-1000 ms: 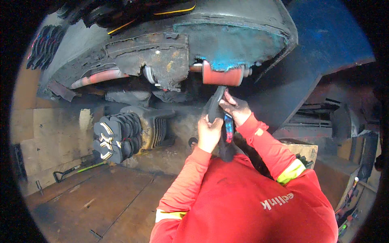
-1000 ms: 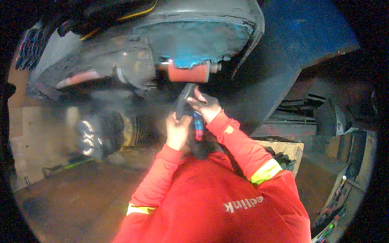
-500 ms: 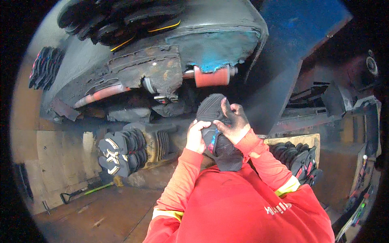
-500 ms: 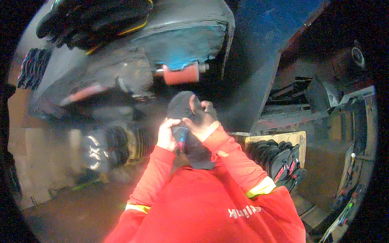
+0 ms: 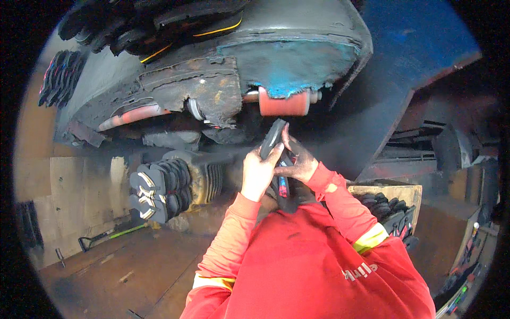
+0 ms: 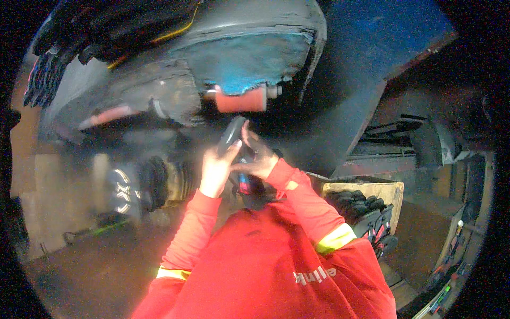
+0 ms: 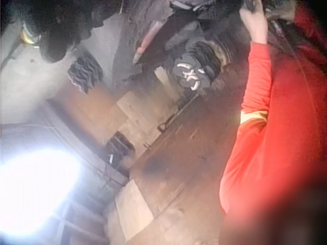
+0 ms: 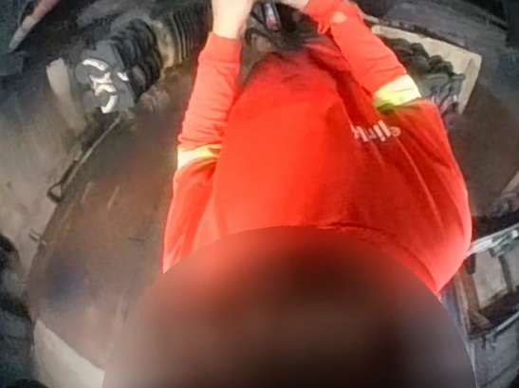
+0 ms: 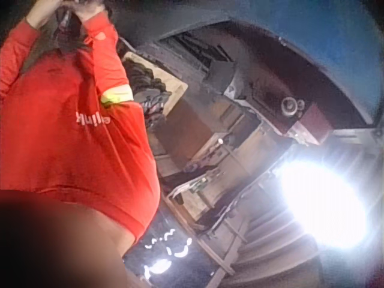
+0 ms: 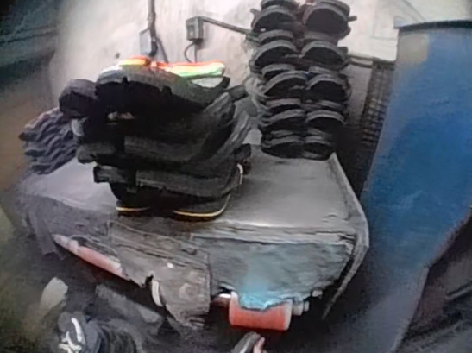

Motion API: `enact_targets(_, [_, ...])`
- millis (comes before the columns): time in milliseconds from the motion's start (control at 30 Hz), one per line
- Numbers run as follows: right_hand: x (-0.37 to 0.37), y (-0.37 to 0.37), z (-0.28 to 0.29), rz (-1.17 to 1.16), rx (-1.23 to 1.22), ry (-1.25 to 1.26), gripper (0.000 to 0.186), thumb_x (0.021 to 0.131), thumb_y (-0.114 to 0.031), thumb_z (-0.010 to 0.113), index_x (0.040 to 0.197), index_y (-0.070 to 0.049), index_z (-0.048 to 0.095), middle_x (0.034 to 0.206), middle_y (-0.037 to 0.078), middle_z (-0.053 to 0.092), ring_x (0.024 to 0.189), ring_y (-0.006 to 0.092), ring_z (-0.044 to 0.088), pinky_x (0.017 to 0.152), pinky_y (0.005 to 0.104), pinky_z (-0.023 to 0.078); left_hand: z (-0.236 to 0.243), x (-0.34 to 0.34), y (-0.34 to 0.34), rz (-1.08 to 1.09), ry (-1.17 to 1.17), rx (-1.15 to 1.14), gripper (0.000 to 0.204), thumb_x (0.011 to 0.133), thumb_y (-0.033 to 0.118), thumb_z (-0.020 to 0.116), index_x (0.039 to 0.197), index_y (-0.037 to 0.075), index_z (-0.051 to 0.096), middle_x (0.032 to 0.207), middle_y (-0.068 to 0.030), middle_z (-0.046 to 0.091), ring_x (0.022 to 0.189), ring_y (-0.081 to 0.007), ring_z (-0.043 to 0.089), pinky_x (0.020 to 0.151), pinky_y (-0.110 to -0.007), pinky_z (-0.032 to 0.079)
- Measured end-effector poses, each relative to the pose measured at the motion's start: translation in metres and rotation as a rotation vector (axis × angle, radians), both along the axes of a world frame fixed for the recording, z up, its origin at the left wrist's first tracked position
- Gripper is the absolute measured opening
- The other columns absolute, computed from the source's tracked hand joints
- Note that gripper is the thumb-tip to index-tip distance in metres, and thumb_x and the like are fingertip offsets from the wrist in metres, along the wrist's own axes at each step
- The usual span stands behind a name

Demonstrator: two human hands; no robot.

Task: The person repeatedly presses the sole of a shoe against a rotating drum on a shoe repair machine, then removes the shoe and places it on a stack. The person repeats this process with multiple shoes, handling them one at a time.

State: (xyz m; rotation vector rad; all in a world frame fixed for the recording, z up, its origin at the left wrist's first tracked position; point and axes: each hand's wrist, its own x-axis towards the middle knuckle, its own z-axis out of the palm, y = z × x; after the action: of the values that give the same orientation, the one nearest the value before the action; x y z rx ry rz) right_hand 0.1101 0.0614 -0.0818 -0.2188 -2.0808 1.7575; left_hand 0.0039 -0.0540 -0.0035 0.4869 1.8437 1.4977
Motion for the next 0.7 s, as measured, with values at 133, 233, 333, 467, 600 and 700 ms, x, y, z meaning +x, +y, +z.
enact_targets(133, [-0.012,0.006,-0.007,0.083,-0.707,-0.129,0.093,0.093,-0.014,0.067,0.160,-0.006,0.003,0.153,0.014,0.040,0.140,0.0225,0.038,0.114,0.0336,0.033,0.007,-0.011,0.013,-0.080,0.238,-0.155,0.026,0.090,0.023,0.069,0.100,-0.001,0.071,0.085,-0.0169,0.072,0.080,-0.0226,0.072,0.070,-0.036,0.053])
enact_targets(233, [-0.014,0.009,-0.012,0.079,-0.712,-0.078,0.080,0.097,-0.015,0.063,0.159,-0.003,0.014,0.153,0.009,0.041,0.138,0.0173,0.039,0.114,0.0310,0.033,0.011,-0.011,0.018,-0.138,0.258,-0.262,0.029,0.090,0.017,0.067,0.115,0.001,0.069,0.092,-0.0139,0.073,0.081,-0.0204,0.068,0.074,-0.034,0.053])
enact_targets(333, [-0.014,0.016,-0.017,0.039,-0.758,-0.149,0.074,0.098,-0.019,0.063,0.157,-0.001,0.021,0.153,0.008,0.041,0.136,0.0163,0.041,0.113,0.0303,0.034,0.005,-0.005,0.024,-0.087,0.224,-0.222,0.031,0.091,0.016,0.066,0.118,0.000,0.067,0.093,-0.0167,0.072,0.082,-0.0217,0.069,0.075,-0.034,0.053])
enact_targets(467, [-0.016,0.040,-0.021,0.036,-0.845,-0.168,0.059,0.099,-0.019,0.062,0.149,0.001,0.037,0.143,0.010,0.050,0.131,0.0179,0.047,0.109,0.0309,0.038,-0.017,-0.007,0.047,-0.074,0.302,-0.121,0.024,0.086,0.018,0.064,0.096,-0.003,0.067,0.077,-0.0251,0.067,0.077,-0.0387,0.072,0.065,-0.042,0.054])
enact_targets(600, [-0.017,0.055,-0.023,0.044,-0.757,-0.276,0.059,0.099,-0.023,0.063,0.148,0.001,0.041,0.139,0.010,0.054,0.128,0.0172,0.048,0.108,0.0299,0.038,-0.025,-0.005,0.054,-0.046,0.323,-0.219,0.026,0.087,0.020,0.066,0.092,-0.005,0.067,0.075,-0.0296,0.064,0.077,-0.0445,0.069,0.061,-0.045,0.053])
enact_targets(700, [-0.011,0.051,-0.017,-0.014,-0.797,-0.369,0.062,0.099,-0.026,0.063,0.149,0.001,0.038,0.143,0.009,0.052,0.130,0.0158,0.046,0.109,0.0289,0.036,-0.019,0.002,0.045,0.003,0.319,-0.094,0.027,0.087,0.020,0.067,0.092,-0.006,0.066,0.074,-0.0299,0.064,0.077,-0.0448,0.069,0.060,-0.046,0.052])
